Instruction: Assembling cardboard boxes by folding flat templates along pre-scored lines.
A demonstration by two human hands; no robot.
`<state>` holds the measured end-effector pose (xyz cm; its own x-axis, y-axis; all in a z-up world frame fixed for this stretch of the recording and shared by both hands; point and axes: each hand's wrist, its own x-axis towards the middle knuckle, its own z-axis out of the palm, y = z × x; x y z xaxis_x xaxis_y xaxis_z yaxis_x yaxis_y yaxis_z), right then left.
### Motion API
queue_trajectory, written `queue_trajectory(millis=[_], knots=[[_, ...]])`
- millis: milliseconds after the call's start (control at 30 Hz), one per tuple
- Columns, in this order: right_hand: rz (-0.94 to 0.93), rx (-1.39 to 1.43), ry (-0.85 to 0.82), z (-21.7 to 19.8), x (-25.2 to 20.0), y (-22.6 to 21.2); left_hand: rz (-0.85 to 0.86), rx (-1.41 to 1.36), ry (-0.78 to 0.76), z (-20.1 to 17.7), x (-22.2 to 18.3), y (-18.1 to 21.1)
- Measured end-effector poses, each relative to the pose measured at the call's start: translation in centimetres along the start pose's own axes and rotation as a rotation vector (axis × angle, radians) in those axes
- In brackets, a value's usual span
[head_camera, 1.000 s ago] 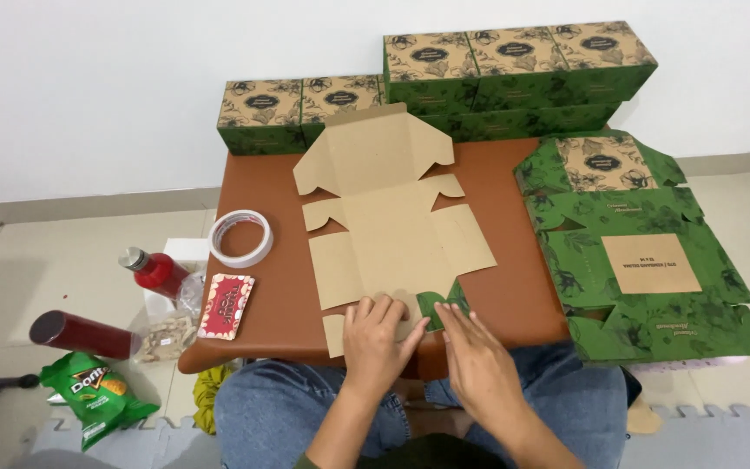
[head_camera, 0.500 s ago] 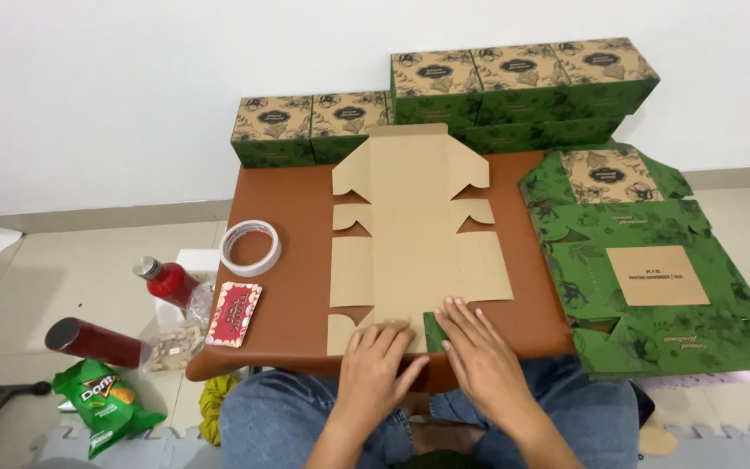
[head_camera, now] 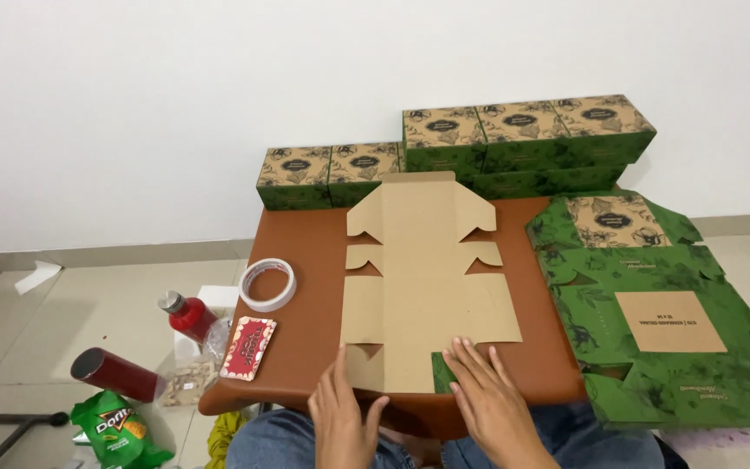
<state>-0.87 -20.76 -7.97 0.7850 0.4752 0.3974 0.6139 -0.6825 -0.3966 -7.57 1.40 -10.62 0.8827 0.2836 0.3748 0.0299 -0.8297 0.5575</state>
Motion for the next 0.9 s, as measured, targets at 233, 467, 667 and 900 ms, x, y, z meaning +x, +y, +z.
queue_trajectory(millis=[233,467,667,900], knots=[[-0.024,-0.016,-0.006,0.6,-0.2,0.7,0.392,-0.151,-0.073,2.5,-1.7,2.1],[-0.024,-0.023,-0.001,-0.2,0.1,-0.1,0.475,0.004,-0.204,1.3,0.0,3.9],[-0.004,-0.022,-0.018,-0.7,0.2,-0.7,0.409,0.055,-0.302,3.5,4.6,3.4],[-0.013,-0.019,0.009,-1.2,0.2,-1.2,0.490,0.148,-0.083,2.8,3.6,4.4]])
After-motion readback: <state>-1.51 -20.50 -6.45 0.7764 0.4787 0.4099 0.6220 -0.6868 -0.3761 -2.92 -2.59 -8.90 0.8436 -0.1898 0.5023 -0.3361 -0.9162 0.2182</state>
